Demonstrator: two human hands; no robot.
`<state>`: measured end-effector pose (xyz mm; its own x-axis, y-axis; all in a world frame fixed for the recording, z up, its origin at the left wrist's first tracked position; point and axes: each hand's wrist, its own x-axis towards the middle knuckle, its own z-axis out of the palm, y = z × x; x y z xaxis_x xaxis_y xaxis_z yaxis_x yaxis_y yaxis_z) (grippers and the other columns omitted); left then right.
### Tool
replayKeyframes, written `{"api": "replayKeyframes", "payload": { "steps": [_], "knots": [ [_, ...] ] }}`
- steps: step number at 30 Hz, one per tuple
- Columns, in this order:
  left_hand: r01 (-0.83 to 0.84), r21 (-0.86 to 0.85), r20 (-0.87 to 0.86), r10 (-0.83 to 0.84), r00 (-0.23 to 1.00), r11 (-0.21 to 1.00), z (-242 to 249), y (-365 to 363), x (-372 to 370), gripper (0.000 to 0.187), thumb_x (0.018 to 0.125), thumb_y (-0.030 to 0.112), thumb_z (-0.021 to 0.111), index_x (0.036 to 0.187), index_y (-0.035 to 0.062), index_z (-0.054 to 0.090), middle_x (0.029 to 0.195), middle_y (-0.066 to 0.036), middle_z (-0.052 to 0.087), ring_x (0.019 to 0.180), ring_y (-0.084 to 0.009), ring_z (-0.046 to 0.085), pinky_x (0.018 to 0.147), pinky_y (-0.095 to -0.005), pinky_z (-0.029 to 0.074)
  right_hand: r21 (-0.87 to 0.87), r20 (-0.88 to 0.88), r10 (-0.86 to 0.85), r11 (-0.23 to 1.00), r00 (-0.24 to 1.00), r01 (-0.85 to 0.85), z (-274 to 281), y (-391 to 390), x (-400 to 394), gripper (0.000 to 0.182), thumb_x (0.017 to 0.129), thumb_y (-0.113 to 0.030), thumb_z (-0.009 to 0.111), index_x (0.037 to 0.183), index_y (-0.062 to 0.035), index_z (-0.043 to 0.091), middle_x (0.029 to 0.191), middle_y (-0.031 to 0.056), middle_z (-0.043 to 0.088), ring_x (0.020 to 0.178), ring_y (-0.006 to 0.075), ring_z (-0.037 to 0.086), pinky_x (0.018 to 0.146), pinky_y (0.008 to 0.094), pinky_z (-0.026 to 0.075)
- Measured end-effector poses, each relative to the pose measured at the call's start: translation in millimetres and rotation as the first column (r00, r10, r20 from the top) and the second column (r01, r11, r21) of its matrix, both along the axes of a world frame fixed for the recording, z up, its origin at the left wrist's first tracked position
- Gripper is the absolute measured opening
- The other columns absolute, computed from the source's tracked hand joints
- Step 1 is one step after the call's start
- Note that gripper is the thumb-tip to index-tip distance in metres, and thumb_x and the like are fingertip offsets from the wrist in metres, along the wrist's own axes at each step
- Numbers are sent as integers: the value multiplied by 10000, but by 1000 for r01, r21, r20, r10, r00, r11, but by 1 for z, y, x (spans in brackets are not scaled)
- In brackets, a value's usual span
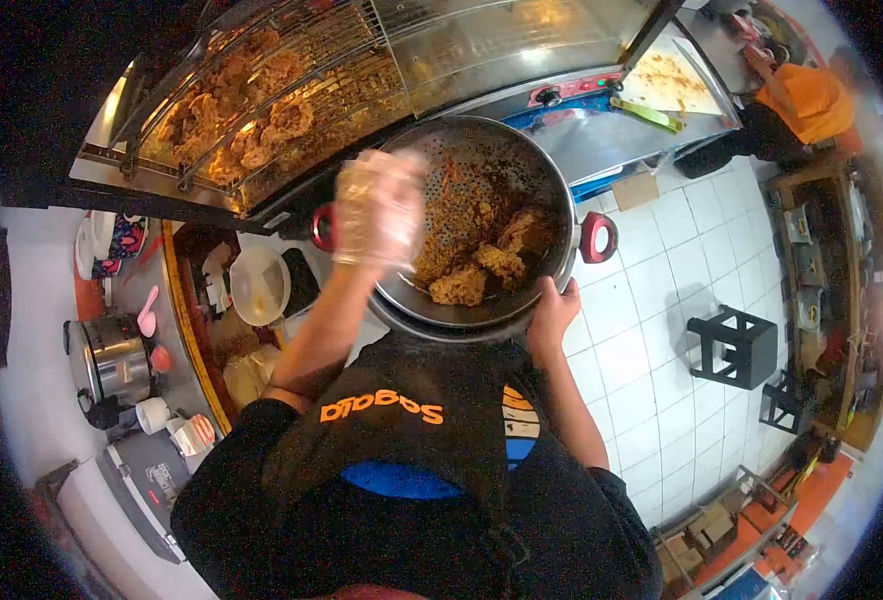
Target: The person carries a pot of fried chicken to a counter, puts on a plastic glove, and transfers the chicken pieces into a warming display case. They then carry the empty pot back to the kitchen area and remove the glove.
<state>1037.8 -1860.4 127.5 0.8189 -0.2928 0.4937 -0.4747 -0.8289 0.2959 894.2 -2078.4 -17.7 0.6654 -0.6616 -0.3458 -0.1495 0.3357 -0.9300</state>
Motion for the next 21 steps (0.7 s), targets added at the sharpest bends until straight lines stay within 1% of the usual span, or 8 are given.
{"api": "replayKeyframes", "payload": {
  "steps": [2, 4, 7, 9, 12, 13, 18, 21],
  "knots": [
    [227, -161, -421, -275, 864, 960, -34, -46, -17, 223, 777, 108, 626, 996, 66, 640, 883, -97, 632, 879, -268, 587, 868, -401, 465, 31, -18, -8, 999, 1000, 8, 9, 1, 0, 177, 778, -23, 573, 946, 31, 561, 835, 59, 603, 701, 116, 537, 626, 266, 436],
    [288, 8, -596, -227, 770, 958, -49, -82, -25, 402, 854, 292, 579, 1157, 27, 576, 1130, -201, 552, 1069, -326, 511, 961, -424, 416, 19, 28, 8, 1000, 1000, -9, -3, -1, -1, 182, 777, -22, 579, 949, 34, 562, 841, 60, 604, 701, 115, 538, 628, 264, 441],
    [307, -8, -248, -299, 921, 952, -79, -114, -17, 437, 817, 264, 600, 1177, 19, 554, 1232, -202, 487, 1133, -322, 468, 998, -440, 378, 62, 49, 13, 998, 999, -16, -11, -4, -3, 239, 778, -18, 570, 1004, 49, 528, 882, 99, 604, 754, 179, 591, 681, 289, 486],
    [410, 237, -645, -174, 744, 881, -63, -125, -10, 463, 803, 254, 573, 1213, 43, 537, 1341, -163, 419, 1228, -347, 373, 997, -455, 361, 46, 49, 23, 999, 999, -25, -12, -6, -3, 239, 773, -17, 571, 999, 47, 526, 882, 100, 604, 745, 183, 591, 675, 289, 487],
    [420, 181, -640, -218, 737, 889, -69, -127, 0, 407, 778, 202, 596, 1160, 64, 581, 1352, -153, 420, 1276, -327, 322, 996, -471, 351, 24, 37, 29, 999, 999, -30, -8, -2, -3, 198, 781, -18, 576, 968, 38, 539, 856, 77, 600, 726, 152, 568, 656, 274, 467],
    [394, 75, -512, -304, 803, 916, -77, -127, -2, 370, 715, 143, 636, 1069, 44, 596, 1195, -181, 539, 1136, -329, 488, 952, -454, 404, 8, 22, 13, 1000, 1000, -13, -6, -2, -2, 158, 794, -19, 579, 942, 31, 555, 830, 52, 596, 715, 118, 544, 643, 258, 446],
    [434, -22, -592, -361, 720, 901, -78, -119, 2, 453, 692, 106, 655, 1127, 36, 553, 1009, -172, 632, 894, -336, 619, 837, -394, 498, 62, 47, 16, 998, 999, -19, 3, 1, 0, 166, 794, -12, 575, 953, 25, 547, 824, 51, 592, 697, 125, 545, 633, 260, 447],
    [242, -558, -377, -503, 778, 793, -96, -114, 7, 527, 668, 3, 679, 1173, 52, 538, 1116, -149, 601, 957, -277, 598, 848, -345, 502, 76, 62, 26, 997, 998, -30, 3, 0, 1, 154, 793, -10, 574, 941, 19, 545, 822, 50, 590, 692, 125, 541, 629, 262, 446]
  ]
}}
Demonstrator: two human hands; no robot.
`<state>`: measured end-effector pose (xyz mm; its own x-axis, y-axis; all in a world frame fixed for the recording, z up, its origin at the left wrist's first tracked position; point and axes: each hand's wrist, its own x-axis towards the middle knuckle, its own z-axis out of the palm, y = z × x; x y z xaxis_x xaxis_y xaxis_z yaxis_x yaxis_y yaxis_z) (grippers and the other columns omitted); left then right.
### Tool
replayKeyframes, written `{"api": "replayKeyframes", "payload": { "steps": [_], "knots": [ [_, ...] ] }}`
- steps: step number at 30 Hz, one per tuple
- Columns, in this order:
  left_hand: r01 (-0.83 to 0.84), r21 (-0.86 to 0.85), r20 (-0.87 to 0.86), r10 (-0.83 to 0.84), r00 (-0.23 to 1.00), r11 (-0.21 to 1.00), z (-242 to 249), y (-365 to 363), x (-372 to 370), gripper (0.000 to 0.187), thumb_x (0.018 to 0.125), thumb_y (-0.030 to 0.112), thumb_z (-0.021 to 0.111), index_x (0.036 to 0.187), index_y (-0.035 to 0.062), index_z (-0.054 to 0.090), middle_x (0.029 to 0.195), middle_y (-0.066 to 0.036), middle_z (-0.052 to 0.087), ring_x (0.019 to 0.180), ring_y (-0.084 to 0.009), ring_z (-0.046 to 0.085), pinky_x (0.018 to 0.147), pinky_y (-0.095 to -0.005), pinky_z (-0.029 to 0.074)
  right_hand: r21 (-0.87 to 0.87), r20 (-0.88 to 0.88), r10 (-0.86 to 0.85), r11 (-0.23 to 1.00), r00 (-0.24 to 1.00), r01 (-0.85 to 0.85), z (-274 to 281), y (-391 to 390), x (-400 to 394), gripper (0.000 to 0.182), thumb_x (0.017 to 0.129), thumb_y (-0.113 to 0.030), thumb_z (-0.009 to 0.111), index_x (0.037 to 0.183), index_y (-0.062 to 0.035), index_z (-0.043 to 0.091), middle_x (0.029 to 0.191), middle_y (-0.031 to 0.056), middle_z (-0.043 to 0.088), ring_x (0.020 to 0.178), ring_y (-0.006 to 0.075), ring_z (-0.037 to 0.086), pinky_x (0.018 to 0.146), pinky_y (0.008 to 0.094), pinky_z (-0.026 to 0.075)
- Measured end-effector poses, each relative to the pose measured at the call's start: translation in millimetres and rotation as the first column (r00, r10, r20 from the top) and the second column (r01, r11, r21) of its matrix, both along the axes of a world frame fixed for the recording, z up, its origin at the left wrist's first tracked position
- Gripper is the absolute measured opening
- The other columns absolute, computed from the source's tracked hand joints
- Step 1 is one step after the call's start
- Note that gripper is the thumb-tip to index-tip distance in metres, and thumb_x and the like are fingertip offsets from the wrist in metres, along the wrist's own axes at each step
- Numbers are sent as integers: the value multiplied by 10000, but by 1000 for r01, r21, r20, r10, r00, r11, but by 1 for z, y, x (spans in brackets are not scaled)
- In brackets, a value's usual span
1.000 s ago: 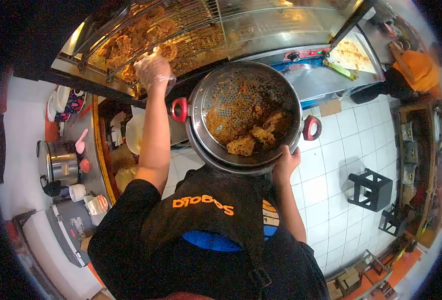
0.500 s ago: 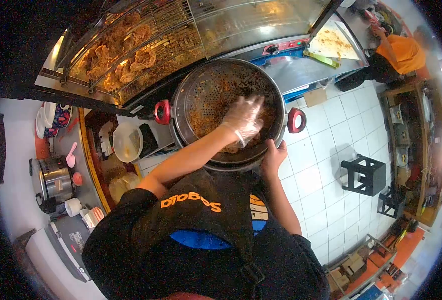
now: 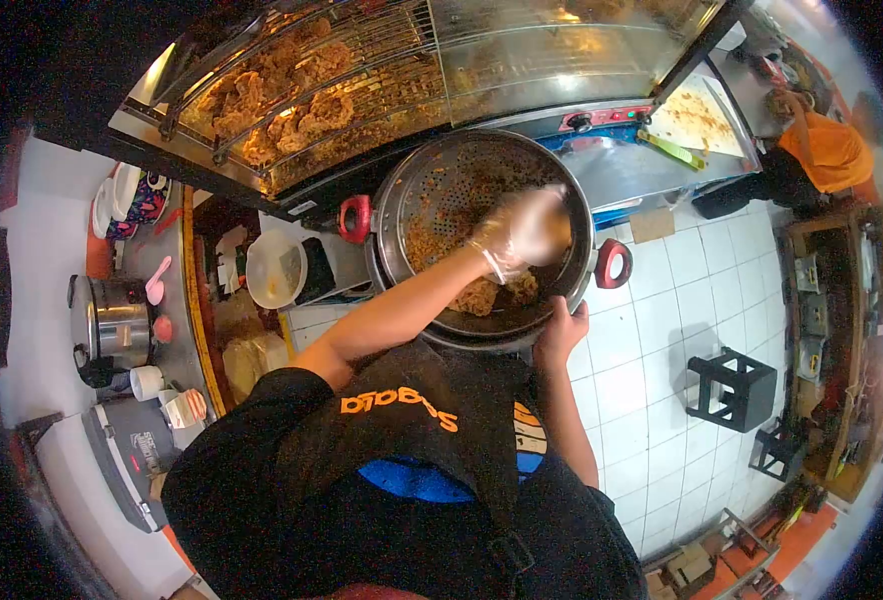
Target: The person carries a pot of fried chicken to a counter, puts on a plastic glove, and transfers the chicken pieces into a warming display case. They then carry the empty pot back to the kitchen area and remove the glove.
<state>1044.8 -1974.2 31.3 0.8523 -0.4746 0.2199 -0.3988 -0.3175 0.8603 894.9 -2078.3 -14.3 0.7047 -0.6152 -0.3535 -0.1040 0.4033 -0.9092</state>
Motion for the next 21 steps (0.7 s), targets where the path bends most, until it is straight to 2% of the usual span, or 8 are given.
{"api": "replayKeyframes", "payload": {
  "steps": [3, 5, 7, 8, 9, 11, 18, 21],
  "knots": [
    [-136, -194, -32, 133, 991, 971, 21, 26, 14, 519, 680, 12, 690, 1172, 83, 540, 1193, -126, 555, 989, -250, 574, 885, -360, 500, 8, 7, -6, 1000, 1000, 6, -1, -1, 0, 143, 794, -8, 570, 933, 15, 544, 818, 46, 587, 692, 124, 538, 627, 266, 444],
    [-225, -581, -389, -25, 921, 782, 37, 45, 29, 507, 680, 29, 715, 1154, 91, 547, 1155, -109, 552, 996, -237, 555, 861, -370, 515, 8, -32, -9, 1000, 999, 9, 1, -1, 0, 142, 798, -7, 563, 937, 16, 542, 817, 46, 586, 686, 124, 535, 625, 272, 444],
    [-300, -272, 144, 347, 927, 914, 34, 73, 62, 520, 669, 83, 763, 1144, 114, 554, 1033, -81, 540, 983, -221, 545, 807, -360, 536, 14, -28, -10, 1000, 1000, 10, 7, 2, 0, 146, 798, -7, 561, 941, 16, 542, 824, 46, 586, 691, 124, 536, 627, 275, 444],
    [-349, 19, 475, 298, 828, 937, 67, 95, 68, 463, 674, 86, 759, 1098, 149, 582, 1007, -87, 536, 941, -238, 546, 854, -392, 499, 16, -25, -10, 1000, 1000, 10, 10, 2, 0, 149, 799, -8, 559, 945, 16, 541, 830, 47, 587, 695, 124, 537, 629, 278, 444],
    [-179, -337, 142, 238, 961, 924, 65, 101, 81, 443, 668, 46, 718, 1075, 172, 594, 994, -102, 512, 934, -273, 525, 866, -433, 451, 16, -15, -2, 1000, 1000, 2, 12, 3, 1, 149, 799, -8, 559, 945, 16, 541, 830, 47, 587, 695, 124, 537, 629, 278, 444],
    [-473, 139, 752, 218, 622, 870, 90, 128, 92, 426, 699, 5, 648, 1085, 168, 573, 1000, -77, 542, 956, -254, 516, 768, -401, 467, 52, 5, -1, 999, 1000, 1, 17, 4, 1, 156, 801, -10, 557, 953, 19, 535, 848, 57, 588, 705, 133, 541, 633, 283, 445],
    [-417, 337, 725, 50, 687, 844, 50, 173, 144, 555, 753, 42, 616, 1279, 173, 494, 1187, -130, 540, 1096, -311, 542, 935, -443, 446, 26, -4, 7, 1000, 1000, -7, 13, 1, 1, 154, 796, -25, 560, 933, 32, 518, 855, 73, 587, 709, 150, 541, 635, 292, 444],
    [-204, 55, 631, 124, 766, 977, 38, 176, 169, 469, 808, 128, 620, 1255, 68, 492, 1148, -155, 561, 1003, -268, 584, 801, -424, 512, 13, 9, 39, 999, 999, -39, 4, -3, 0, 191, 773, -24, 558, 943, 20, 481, 849, 93, 569, 726, 188, 563, 651, 321, 475]
  ]
}}
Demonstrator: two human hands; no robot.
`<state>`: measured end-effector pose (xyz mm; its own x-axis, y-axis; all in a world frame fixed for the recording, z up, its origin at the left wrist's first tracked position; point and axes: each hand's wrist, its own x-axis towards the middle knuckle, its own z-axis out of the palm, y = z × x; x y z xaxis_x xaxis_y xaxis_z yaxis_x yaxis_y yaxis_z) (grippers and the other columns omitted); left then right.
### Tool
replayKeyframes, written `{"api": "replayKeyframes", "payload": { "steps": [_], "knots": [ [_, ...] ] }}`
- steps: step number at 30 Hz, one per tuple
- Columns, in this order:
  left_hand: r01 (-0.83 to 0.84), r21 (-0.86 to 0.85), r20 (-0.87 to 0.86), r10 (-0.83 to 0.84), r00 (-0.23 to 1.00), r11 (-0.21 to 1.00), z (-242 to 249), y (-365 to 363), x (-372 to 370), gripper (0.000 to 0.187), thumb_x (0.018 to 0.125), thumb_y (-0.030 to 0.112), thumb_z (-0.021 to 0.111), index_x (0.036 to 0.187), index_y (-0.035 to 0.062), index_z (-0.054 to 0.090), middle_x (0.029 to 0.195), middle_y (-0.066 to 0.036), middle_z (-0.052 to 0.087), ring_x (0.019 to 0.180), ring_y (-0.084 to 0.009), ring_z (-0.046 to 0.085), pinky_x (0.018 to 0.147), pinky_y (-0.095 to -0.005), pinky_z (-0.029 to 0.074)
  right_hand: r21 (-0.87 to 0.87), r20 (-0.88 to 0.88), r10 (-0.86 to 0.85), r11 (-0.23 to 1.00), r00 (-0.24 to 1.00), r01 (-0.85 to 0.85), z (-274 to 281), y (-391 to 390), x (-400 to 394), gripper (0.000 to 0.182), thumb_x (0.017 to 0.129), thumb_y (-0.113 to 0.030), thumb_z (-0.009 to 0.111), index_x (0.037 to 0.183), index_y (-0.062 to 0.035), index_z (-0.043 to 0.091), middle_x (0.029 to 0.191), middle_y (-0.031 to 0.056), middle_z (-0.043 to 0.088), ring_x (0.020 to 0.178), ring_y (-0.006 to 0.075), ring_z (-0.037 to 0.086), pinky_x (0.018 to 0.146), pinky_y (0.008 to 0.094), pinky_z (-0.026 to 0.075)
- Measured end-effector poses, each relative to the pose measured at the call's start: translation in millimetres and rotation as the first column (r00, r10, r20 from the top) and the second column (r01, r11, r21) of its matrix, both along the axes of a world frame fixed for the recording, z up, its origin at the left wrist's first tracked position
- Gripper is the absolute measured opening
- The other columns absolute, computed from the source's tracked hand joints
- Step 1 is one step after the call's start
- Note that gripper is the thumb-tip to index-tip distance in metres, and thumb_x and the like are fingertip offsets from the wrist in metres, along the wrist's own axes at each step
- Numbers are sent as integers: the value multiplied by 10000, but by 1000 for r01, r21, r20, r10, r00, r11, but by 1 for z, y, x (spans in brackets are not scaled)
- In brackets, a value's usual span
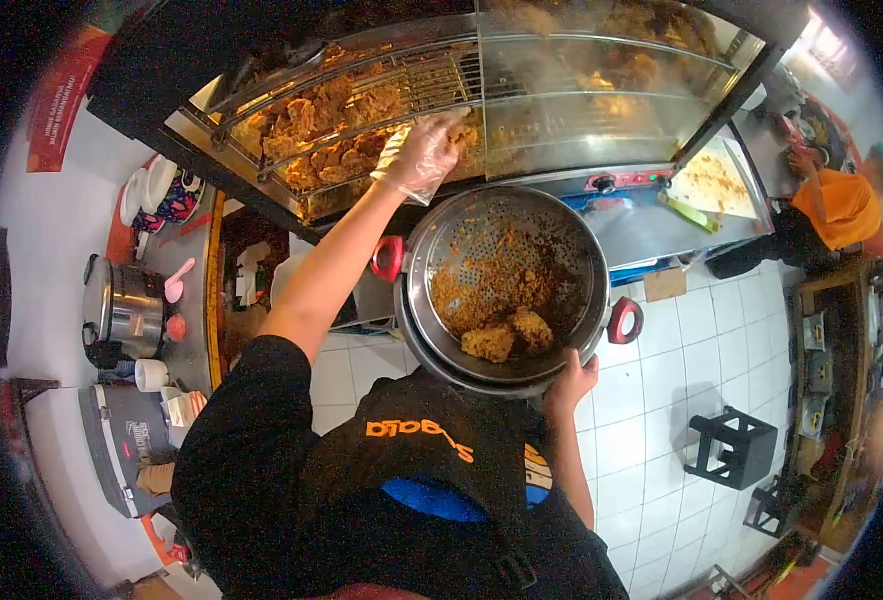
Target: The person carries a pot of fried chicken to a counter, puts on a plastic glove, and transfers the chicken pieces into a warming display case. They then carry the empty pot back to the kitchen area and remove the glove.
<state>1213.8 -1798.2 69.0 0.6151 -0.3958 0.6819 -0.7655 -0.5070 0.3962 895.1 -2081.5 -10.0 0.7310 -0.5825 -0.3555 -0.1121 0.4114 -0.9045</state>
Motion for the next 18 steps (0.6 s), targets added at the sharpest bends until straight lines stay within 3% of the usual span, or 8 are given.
{"api": "replayKeyframes", "payload": {
  "steps": [1, 2, 4, 6, 7, 8, 16, 18],
  "knots": [
    [-1, 0, 3, 1, 1000, 1000, 5, 1, 2, 469, 808, 128, 620, 1255, 68, 492, 1148, -155, 561, 1003, -268, 584, 801, -424, 512, 0, 3, 1, 1000, 1000, -1, 0, 0, 0, 191, 773, -24, 558, 943, 20, 481, 849, 93, 569, 726, 188, 563, 651, 321, 475],
    [-157, 107, -272, 181, 945, 982, 11, 3, 7, 378, 839, 153, 596, 1176, 14, 495, 1093, -159, 569, 938, -254, 584, 765, -406, 515, 1, 0, -3, 1000, 1000, 3, 1, 1, 0, 190, 772, -23, 556, 942, 22, 484, 847, 91, 568, 724, 186, 561, 648, 319, 473],
    [-331, 407, -658, 524, 540, 851, 19, 9, 22, 321, 900, 202, 550, 1016, -93, 500, 985, -167, 584, 806, -226, 586, 694, -370, 521, 1, 1, -6, 1000, 1000, 6, 5, 2, 0, 189, 770, -22, 554, 940, 23, 487, 844, 89, 567, 723, 183, 560, 646, 316, 471],
    [-267, 689, -528, 719, 452, 674, -1, 29, 58, 371, 927, 281, 503, 1020, -77, 527, 1073, -184, 590, 848, -233, 582, 741, -349, 510, -14, -32, -18, 1000, 999, 18, 9, 3, 1, 156, 787, -21, 554, 927, 36, 515, 848, 78, 582, 704, 150, 544, 642, 295, 451],
    [-538, 476, -461, 718, 521, 696, 38, 26, 20, 624, 895, 566, 334, 1044, 57, 663, 1133, -184, 624, 994, -332, 609, 892, -489, 446, -15, -28, -16, 1000, 999, 16, 9, 4, 2, 156, 787, -21, 554, 927, 36, 515, 848, 78, 582, 704, 150, 544, 642, 295, 451],
    [-614, 401, -320, 732, 602, 680, -36, 56, 70, 486, 897, 486, 400, 1062, 116, 668, 1176, -145, 614, 1043, -343, 592, 898, -468, 445, 0, -22, -18, 1000, 1000, 18, 9, 4, 2, 170, 786, -21, 553, 938, 43, 515, 850, 79, 581, 708, 150, 544, 649, 297, 454],
    [-447, 400, -480, 598, 642, 800, -15, 88, 33, 286, 889, 205, 532, 1105, 25, 584, 1209, -235, 550, 1069, -288, 568, 899, -387, 451, -120, -125, -3, 993, 992, -12, 2, -2, -2, 222, 818, -75, 578, 1013, 26, 548, 854, 53, 584, 719, 133, 521, 656, 274, 437],
    [-190, 937, -105, 753, 650, 294, 14, 57, 13, 279, 851, 157, 543, 1098, 36, 590, 1204, -208, 566, 1087, -304, 558, 934, -439, 416, -107, -113, -66, 993, 991, 54, 0, 1, 0, 219, 801, -71, 587, 985, 40, 549, 860, 64, 594, 716, 132, 529, 653, 284, 434]
  ]
}}
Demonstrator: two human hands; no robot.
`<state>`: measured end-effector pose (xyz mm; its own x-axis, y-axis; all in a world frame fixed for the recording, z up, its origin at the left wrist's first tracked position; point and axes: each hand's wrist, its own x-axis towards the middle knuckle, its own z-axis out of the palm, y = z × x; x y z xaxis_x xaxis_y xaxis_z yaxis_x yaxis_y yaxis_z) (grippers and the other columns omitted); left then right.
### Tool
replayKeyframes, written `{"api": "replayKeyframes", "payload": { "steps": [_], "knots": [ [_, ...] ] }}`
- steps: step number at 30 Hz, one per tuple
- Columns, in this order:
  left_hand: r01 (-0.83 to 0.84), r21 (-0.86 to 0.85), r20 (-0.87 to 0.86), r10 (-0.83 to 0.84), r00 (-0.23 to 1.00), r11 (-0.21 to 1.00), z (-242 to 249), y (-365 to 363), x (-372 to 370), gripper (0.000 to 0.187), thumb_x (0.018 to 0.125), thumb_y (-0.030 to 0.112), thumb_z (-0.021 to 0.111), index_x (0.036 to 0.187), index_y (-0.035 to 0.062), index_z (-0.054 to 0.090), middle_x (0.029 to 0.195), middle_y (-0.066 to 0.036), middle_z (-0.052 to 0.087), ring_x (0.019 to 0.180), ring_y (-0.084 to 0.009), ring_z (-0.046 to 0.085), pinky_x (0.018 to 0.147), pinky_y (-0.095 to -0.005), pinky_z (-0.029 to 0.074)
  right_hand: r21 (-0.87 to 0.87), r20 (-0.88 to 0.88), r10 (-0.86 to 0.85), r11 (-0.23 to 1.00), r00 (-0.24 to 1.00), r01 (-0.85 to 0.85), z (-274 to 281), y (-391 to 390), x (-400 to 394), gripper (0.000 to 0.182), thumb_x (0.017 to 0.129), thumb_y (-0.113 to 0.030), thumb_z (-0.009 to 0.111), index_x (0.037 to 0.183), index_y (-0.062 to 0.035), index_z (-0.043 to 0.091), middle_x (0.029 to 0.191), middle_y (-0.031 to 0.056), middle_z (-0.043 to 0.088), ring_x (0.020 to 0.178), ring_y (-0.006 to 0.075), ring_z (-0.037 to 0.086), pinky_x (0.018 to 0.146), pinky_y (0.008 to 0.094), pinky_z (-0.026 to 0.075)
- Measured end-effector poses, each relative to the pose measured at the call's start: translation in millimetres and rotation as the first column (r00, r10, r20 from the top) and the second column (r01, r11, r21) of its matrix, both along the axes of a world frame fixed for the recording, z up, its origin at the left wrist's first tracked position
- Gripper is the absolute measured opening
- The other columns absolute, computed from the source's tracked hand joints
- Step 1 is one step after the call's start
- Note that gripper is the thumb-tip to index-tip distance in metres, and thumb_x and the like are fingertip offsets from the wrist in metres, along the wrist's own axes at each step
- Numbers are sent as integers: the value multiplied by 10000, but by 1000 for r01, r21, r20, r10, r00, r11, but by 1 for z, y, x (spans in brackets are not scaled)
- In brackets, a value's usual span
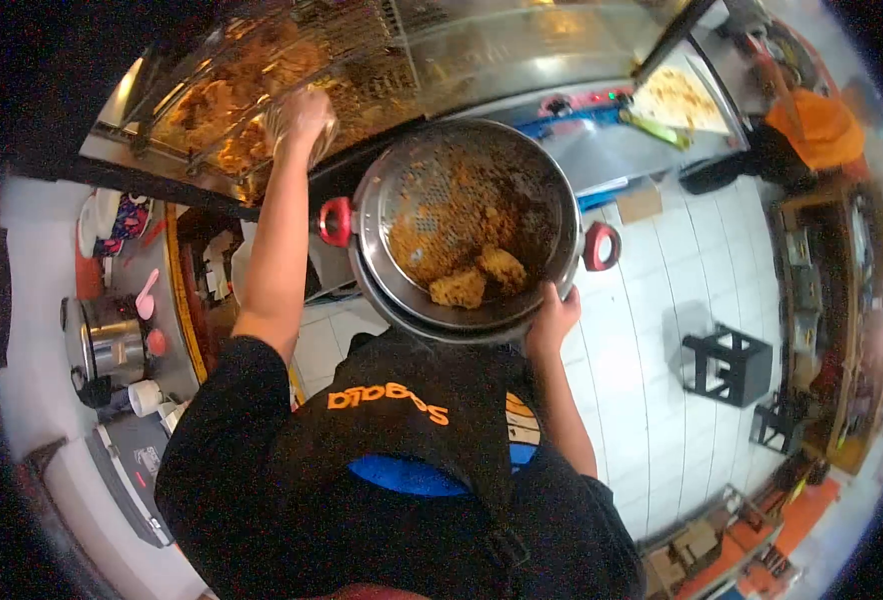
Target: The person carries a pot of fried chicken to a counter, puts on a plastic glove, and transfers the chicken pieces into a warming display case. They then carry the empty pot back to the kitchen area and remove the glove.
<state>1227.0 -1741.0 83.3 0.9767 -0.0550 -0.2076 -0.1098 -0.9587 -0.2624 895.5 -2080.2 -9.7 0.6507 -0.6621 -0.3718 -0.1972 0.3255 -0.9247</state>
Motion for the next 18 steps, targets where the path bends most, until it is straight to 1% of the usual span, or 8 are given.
{"api": "replayKeyframes", "payload": {
  "steps": [1, 2, 6, 8, 10, 12, 15, 18],
  "knots": [
    [43, -234, 436, 66, 897, 971, -21, -4, -18, 256, 800, 141, 567, 1028, 36, 615, 1076, -191, 600, 993, -306, 580, 892, -444, 431, -3, 12, -3, 1000, 1000, 3, 1, 1, 1, 215, 800, -66, 584, 982, 43, 547, 861, 64, 595, 721, 131, 532, 656, 285, 435],
    [177, -420, 751, 231, 619, 890, -41, -5, -47, 233, 748, 125, 590, 958, 36, 640, 947, -174, 635, 898, -309, 603, 851, -450, 446, -5, 23, -2, 1000, 1000, 2, 0, 0, 0, 211, 800, -62, 581, 978, 46, 546, 861, 63, 595, 726, 130, 536, 659, 286, 436],
    [388, -442, 709, 51, 703, 809, 30, -86, -183, 72, 696, 58, 582, 756, 75, 547, 744, -101, 549, 740, -306, 568, 759, -462, 450, 20, 20, 24, 1000, 1000, -24, -8, -3, -3, 193, 805, -42, 572, 976, 43, 544, 858, 58, 598, 731, 120, 539, 666, 276, 440],
    [405, -655, 437, -117, 892, 638, -17, -105, -220, 80, 680, 103, 597, 733, 49, 570, 735, -128, 578, 727, -312, 582, 710, -437, 470, 49, 56, 16, 999, 998, -19, -6, -2, -1, 166, 804, -25, 561, 959, 34, 548, 835, 52, 597, 711, 112, 536, 641, 261, 434],
    [203, -538, -86, -293, 952, 818, 17, -130, -249, 138, 681, 149, 611, 695, 12, 604, 718, -170, 608, 718, -326, 610, 681, -432, 494, 61, 65, 17, 998, 998, -21, 0, 1, -1, 160, 807, -25, 559, 956, 30, 550, 823, 48, 596, 695, 107, 533, 623, 254, 428],
    [197, -568, -216, -376, 901, 799, -26, -129, -258, 198, 673, 174, 618, 676, -24, 631, 720, -213, 624, 741, -351, 632, 707, -429, 504, 72, 84, 16, 997, 996, -22, 2, 1, 1, 153, 809, -25, 557, 953, 26, 552, 811, 45, 594, 680, 102, 530, 604, 248, 422],
    [138, -647, -193, -337, 922, 750, -42, -126, -257, 194, 663, 175, 627, 711, -11, 654, 754, -216, 633, 761, -380, 627, 724, -440, 503, 80, 73, 13, 997, 997, -19, 2, 1, -1, 177, 795, -21, 557, 963, 31, 530, 849, 83, 594, 706, 171, 573, 625, 308, 470],
    [97, -685, -182, -299, 937, 722, -38, -124, -252, 187, 668, 181, 628, 730, 7, 659, 768, -218, 632, 771, -388, 622, 728, -444, 499, 88, 83, 6, 996, 997, -13, 1, 3, 0, 129, 812, -23, 550, 931, 27, 554, 798, 47, 594, 658, 99, 532, 588, 254, 431]
  ]
}}
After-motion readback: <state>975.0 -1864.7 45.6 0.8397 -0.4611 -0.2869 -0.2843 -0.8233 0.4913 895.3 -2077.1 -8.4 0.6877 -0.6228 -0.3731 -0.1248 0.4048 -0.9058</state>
